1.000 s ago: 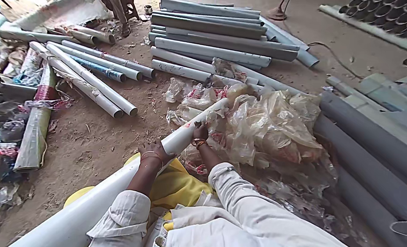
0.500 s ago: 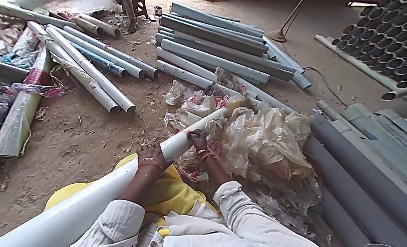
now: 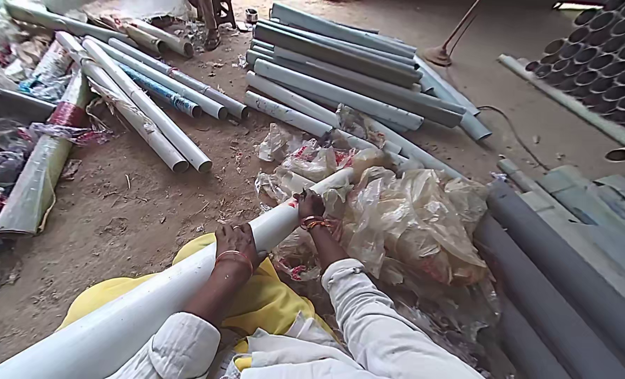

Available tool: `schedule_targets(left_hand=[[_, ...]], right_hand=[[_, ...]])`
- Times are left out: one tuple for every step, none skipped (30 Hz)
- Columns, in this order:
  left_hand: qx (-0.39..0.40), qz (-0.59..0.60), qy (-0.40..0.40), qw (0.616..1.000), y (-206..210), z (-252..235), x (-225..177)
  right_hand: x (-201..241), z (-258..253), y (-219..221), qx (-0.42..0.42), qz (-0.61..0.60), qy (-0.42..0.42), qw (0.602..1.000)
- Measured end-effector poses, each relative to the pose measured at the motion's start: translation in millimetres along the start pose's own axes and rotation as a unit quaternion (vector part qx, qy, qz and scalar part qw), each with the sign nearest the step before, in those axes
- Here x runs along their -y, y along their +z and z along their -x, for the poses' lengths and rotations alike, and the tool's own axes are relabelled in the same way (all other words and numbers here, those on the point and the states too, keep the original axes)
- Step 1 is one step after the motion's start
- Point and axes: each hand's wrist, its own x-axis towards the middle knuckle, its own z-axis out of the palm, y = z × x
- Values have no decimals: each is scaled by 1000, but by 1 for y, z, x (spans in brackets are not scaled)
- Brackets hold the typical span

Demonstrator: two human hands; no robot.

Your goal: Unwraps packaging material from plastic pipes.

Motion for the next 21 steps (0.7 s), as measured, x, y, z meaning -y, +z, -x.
schedule_targets(left_hand=[[-2,0,5,1000,2,2,-2],[-1,-4,8,1000,4,5,-4],[-4,-9,11,1000,7,9,-6],[-11,-13,11,1000,10,12,-7],[-23,-17,8,1000,14,14,-8],[-38,-19,7,999,19,14,-11],[-54,-24,7,998,24,13,-14],[-71,-31,10,997,29,12,-17],[-79,-32,11,996,32,11,-20],[-81,-31,11,996,33,11,-22],[-83,-29,10,996,34,12,-24],[-91,-32,9,995,36,13,-24],[-95,-35,9,995,37,14,-24],[-96,-38,9,995,37,15,-25],[-97,-38,9,995,37,16,-26],[-94,-39,11,995,37,17,-27],[-88,-38,12,995,36,18,-28],[-82,-33,12,996,35,18,-28],[-79,-33,12,996,33,17,-28],[-81,-29,15,996,32,16,-26],[-82,-21,22,996,31,15,-24]], right_hand=[[-6,-10,-4,6,5,24,1000],[-19,-19,-11,10,10,61,998],[-41,-29,-20,17,10,112,994],[-68,-40,-29,30,15,169,985],[-92,-49,-37,48,17,216,975],[-113,-53,-46,60,27,228,971],[-132,-54,-51,52,21,207,977],[-143,-51,-53,28,-9,171,985],[-145,-45,-54,1,-53,138,989],[-140,-37,-53,-17,-102,114,988],[-130,-28,-49,-27,-146,97,984],[-118,-17,-45,-27,-179,82,980],[-108,-6,-40,-23,-203,67,977],[-99,2,-35,-22,-227,56,972],[-91,7,-30,-23,-252,49,966],[-82,14,-29,-22,-271,49,961],[-73,21,-30,-21,-283,54,957],[-66,27,-33,-21,-287,60,956],[-61,30,-34,-19,-292,60,954],[-58,33,-37,-6,-301,55,952],[-56,36,-43,15,-306,39,951]])
